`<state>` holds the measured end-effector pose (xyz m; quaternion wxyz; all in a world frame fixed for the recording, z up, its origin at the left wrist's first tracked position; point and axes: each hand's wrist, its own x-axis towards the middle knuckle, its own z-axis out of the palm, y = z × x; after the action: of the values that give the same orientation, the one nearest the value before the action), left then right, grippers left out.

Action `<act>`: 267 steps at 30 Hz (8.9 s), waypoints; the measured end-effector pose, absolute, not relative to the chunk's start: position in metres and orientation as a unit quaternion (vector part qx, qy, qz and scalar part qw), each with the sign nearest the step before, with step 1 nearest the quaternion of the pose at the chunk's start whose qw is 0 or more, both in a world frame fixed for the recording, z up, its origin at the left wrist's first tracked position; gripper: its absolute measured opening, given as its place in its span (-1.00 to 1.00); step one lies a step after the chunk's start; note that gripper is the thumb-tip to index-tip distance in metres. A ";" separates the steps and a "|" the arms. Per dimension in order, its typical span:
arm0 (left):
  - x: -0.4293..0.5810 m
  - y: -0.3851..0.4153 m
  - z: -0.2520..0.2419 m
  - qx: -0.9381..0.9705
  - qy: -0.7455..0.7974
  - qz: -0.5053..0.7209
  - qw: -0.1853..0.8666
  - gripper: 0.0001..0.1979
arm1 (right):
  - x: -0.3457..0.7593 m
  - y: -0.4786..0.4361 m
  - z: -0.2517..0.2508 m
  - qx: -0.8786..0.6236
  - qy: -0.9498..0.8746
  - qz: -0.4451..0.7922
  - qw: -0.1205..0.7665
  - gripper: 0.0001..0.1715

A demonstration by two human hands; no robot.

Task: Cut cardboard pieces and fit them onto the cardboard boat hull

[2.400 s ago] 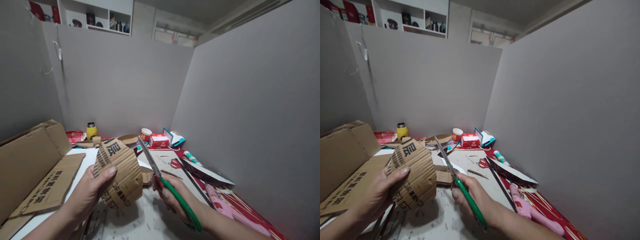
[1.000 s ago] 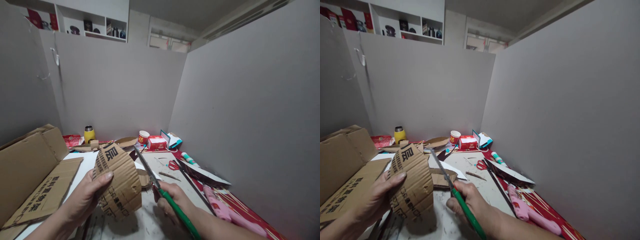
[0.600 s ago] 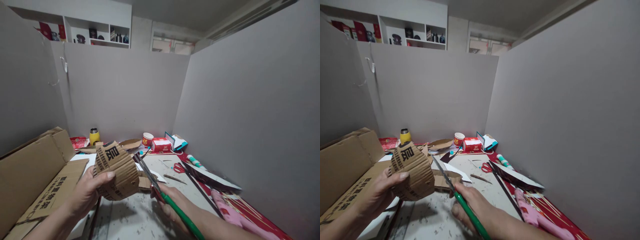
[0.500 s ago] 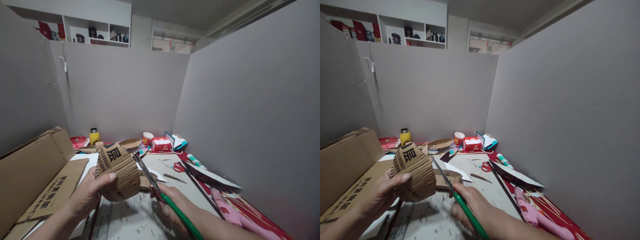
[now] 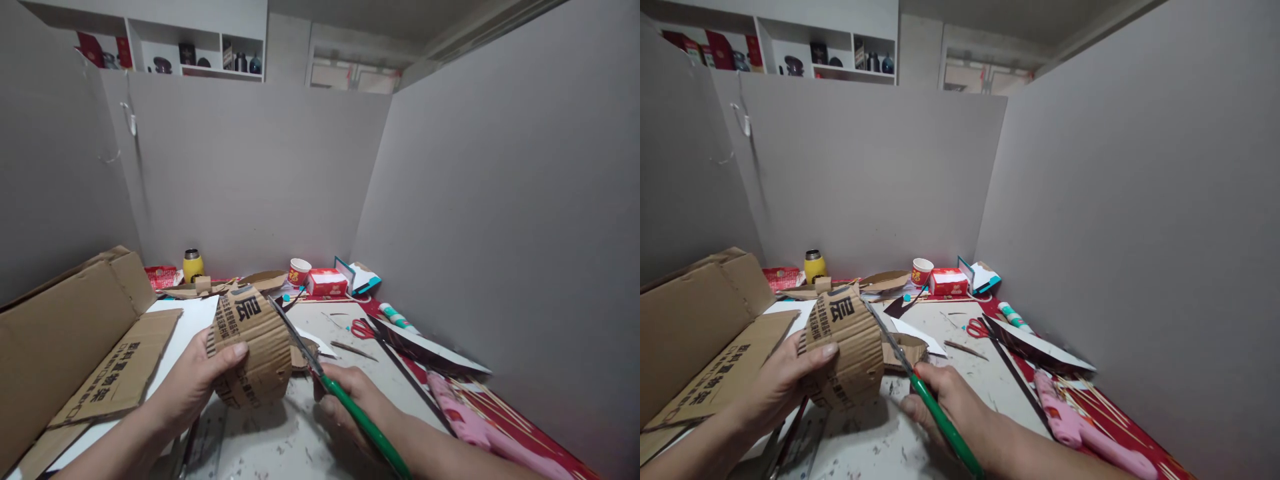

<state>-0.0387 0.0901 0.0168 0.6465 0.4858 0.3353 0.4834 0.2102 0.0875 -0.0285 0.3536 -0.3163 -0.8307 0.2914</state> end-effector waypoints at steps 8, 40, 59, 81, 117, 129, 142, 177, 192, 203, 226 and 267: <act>-0.040 0.097 0.024 0.421 0.371 0.540 0.627 -0.45 | 0.216 0.090 -0.017 -0.374 -0.816 0.257 0.357 -0.51; -0.004 0.064 -0.002 0.501 0.399 0.412 0.648 -0.11 | 0.217 0.104 -0.019 -0.168 -0.885 -0.144 0.409 -0.54; -0.019 0.166 0.008 0.576 0.436 0.384 0.576 -0.34 | 0.199 0.206 -0.007 -0.387 -0.797 0.339 0.317 -0.85; -0.023 0.155 -0.019 0.784 0.536 0.252 0.185 -0.59 | 0.201 0.201 -0.017 -0.384 -0.829 0.309 0.264 -0.78; -0.031 0.113 -0.024 0.665 0.605 0.286 0.332 -0.48 | 0.196 0.204 -0.049 -0.346 -0.796 0.382 0.317 -0.89; -0.020 0.120 -0.043 0.531 0.532 0.291 0.593 -0.70 | 0.193 0.191 -0.045 -0.368 -0.786 0.376 0.325 -0.87; -0.024 0.098 -0.040 0.624 0.473 0.265 0.563 -0.88 | 0.209 0.123 -0.033 -0.443 -0.786 0.273 0.334 -0.84; -0.029 0.107 -0.048 0.580 0.443 0.320 0.604 -0.83 | 0.194 0.132 -0.039 -0.451 -0.731 0.366 0.357 -0.82; -0.029 0.110 -0.040 0.603 0.451 0.291 0.590 -0.84 | 0.196 0.135 -0.048 -0.462 -0.734 0.394 0.304 -0.79; -0.028 0.109 -0.042 0.606 0.440 0.299 0.592 -0.81 | 0.198 0.131 -0.045 -0.466 -0.767 0.321 0.301 -0.78; -0.034 0.117 -0.045 0.619 0.440 0.235 0.607 -0.74 | 0.202 0.137 -0.047 -0.464 -0.745 0.373 0.302 -0.85; -0.028 0.115 -0.040 0.601 0.444 0.252 0.615 -0.71 | 0.207 0.144 -0.053 -0.496 -0.722 0.399 0.272 -0.84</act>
<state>-0.0281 0.1146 -0.0404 0.6145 0.6014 0.4441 0.2518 0.2069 0.1441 -0.0526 0.2720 -0.4958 -0.7217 0.3992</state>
